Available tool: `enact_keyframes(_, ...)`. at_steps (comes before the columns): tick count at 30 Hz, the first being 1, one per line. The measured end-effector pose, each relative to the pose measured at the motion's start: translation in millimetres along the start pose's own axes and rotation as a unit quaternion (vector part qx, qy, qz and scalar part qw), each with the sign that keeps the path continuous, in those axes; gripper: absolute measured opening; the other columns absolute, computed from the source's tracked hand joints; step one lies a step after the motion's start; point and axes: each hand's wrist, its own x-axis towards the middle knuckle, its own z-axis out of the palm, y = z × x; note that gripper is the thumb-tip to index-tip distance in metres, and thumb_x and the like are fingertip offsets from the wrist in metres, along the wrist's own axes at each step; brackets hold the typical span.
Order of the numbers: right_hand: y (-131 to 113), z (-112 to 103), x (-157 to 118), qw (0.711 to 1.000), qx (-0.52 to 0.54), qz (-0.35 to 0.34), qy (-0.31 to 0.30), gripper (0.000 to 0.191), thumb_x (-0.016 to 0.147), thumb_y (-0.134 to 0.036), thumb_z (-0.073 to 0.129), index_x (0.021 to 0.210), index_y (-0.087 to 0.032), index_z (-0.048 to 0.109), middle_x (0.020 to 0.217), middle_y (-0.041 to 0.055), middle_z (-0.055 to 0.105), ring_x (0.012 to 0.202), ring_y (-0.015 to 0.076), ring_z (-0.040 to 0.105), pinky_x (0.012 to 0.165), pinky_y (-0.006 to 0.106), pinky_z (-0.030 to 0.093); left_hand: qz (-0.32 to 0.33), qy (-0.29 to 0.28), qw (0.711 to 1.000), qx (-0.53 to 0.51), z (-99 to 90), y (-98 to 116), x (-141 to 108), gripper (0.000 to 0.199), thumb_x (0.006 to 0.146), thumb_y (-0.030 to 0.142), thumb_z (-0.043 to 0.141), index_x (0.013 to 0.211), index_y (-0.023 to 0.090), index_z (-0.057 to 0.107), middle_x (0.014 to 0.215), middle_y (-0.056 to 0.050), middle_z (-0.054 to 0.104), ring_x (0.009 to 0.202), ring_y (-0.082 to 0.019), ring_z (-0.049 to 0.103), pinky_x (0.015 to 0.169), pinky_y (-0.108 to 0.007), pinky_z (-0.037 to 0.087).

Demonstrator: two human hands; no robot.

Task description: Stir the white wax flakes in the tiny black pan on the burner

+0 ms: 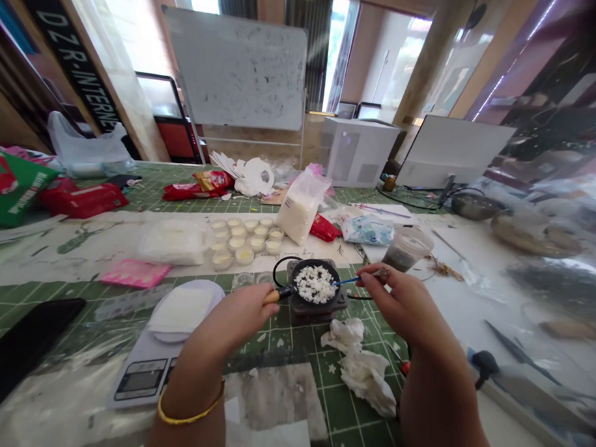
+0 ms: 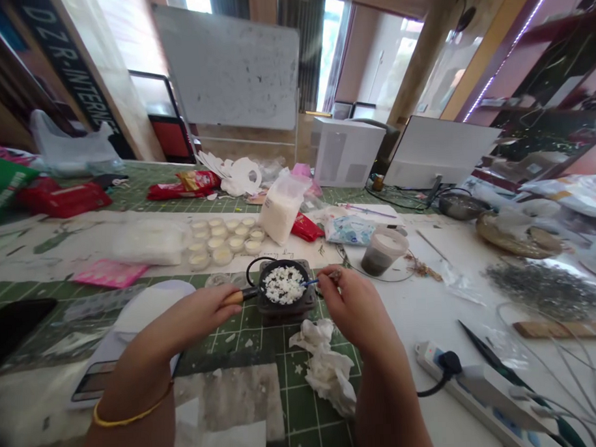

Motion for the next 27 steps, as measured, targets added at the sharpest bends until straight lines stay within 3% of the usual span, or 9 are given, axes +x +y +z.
enact_keyframes(3,-2,1,-1,0.999,0.023,-0.020,-0.041,0.026,0.084,-0.037,0.043,0.090,-0.022,0.063,0.081,0.0021,0.068,0.074,0.0169,0.061,0.069,0.028,0.042,-0.003,0.017,0.999,-0.037,2.8,-3,3,0.025,0.077,0.043,0.045,0.078,0.020,0.056,0.082,-0.007,0.062,0.077,-0.025,0.056,0.066,-0.033,0.038)
enact_keyframes(6,2,6,3,0.997,0.069,0.001,-0.040,0.026,0.083,-0.038,0.045,0.090,-0.022,0.063,0.081,0.0015,0.068,0.074,0.0165,0.060,0.069,0.028,0.042,-0.032,0.068,0.979,-0.188,2.7,-10,9,0.043,0.070,0.056,0.054,0.096,0.021,0.059,0.097,-0.009,0.063,0.091,-0.028,0.056,0.076,-0.036,0.040)
enact_keyframes(7,5,9,5,0.995,0.090,0.021,-0.028,0.026,0.082,-0.040,0.046,0.089,-0.021,0.063,0.079,0.0018,0.067,0.073,0.0165,0.060,0.068,0.028,0.042,-0.055,0.091,0.956,-0.272,1.9,-13,12,0.052,0.069,0.061,0.052,0.101,0.020,0.057,0.101,-0.010,0.062,0.095,-0.029,0.056,0.079,-0.037,0.041)
enact_keyframes(9,16,15,11,0.987,0.147,0.068,-0.001,0.029,0.079,-0.043,0.050,0.085,-0.018,0.063,0.074,0.0028,0.066,0.069,0.0163,0.058,0.065,0.028,0.043,-0.101,0.114,0.878,-0.453,-0.6,-18,16,0.066,0.072,0.069,0.038,0.106,0.015,0.055,0.104,-0.014,0.062,0.098,-0.028,0.056,0.083,-0.037,0.043)
enact_keyframes(12,33,29,17,0.955,0.267,0.124,0.016,0.034,0.074,-0.047,0.054,0.085,-0.015,0.062,0.078,0.0047,0.064,0.073,0.0166,0.057,0.065,0.029,0.044,-0.128,0.072,0.765,-0.627,-4.1,-23,21,0.080,0.076,0.072,0.022,0.110,0.006,0.052,0.106,-0.022,0.060,0.096,-0.029,0.059,0.084,-0.040,0.045)
enact_keyframes(16,40,48,16,0.888,0.425,0.174,-0.034,0.034,0.072,-0.047,0.058,0.089,-0.018,0.060,0.100,0.0063,0.061,0.092,0.0190,0.054,0.069,0.030,0.047,-0.137,0.029,0.709,-0.691,-1.4,-22,27,0.085,0.077,0.071,0.019,0.121,0.003,0.042,0.113,-0.028,0.054,0.093,-0.029,0.060,0.083,-0.042,0.045)
enact_keyframes(20,35,57,11,0.844,0.503,0.173,-0.061,0.031,0.072,-0.044,0.059,0.087,-0.017,0.059,0.098,0.0064,0.059,0.090,0.0180,0.054,0.065,0.027,0.047,-0.129,-0.041,0.660,-0.739,12.3,-20,31,0.088,0.077,0.071,0.009,0.131,0.004,0.029,0.108,-0.026,0.057,0.086,-0.028,0.062,0.077,-0.045,0.045)
enact_keyframes(23,33,57,9,0.839,0.511,0.171,-0.069,0.030,0.073,-0.044,0.059,0.087,-0.017,0.059,0.094,0.0052,0.059,0.086,0.0161,0.054,0.062,0.025,0.045,-0.112,-0.089,0.627,-0.766,22.4,-20,29,0.091,0.077,0.072,0.006,0.133,0.003,0.024,0.095,-0.020,0.063,0.085,-0.028,0.062,0.081,-0.047,0.043)
enact_keyframes(27,30,54,6,0.855,0.485,0.167,-0.078,0.031,0.074,-0.045,0.057,0.088,-0.017,0.059,0.091,0.0043,0.060,0.080,0.0139,0.053,0.059,0.022,0.042,-0.093,-0.107,0.618,-0.773,27.5,-19,20,0.094,0.074,0.074,0.006,0.132,0.002,0.025,0.091,-0.018,0.064,0.084,-0.029,0.062,0.082,-0.048,0.042)
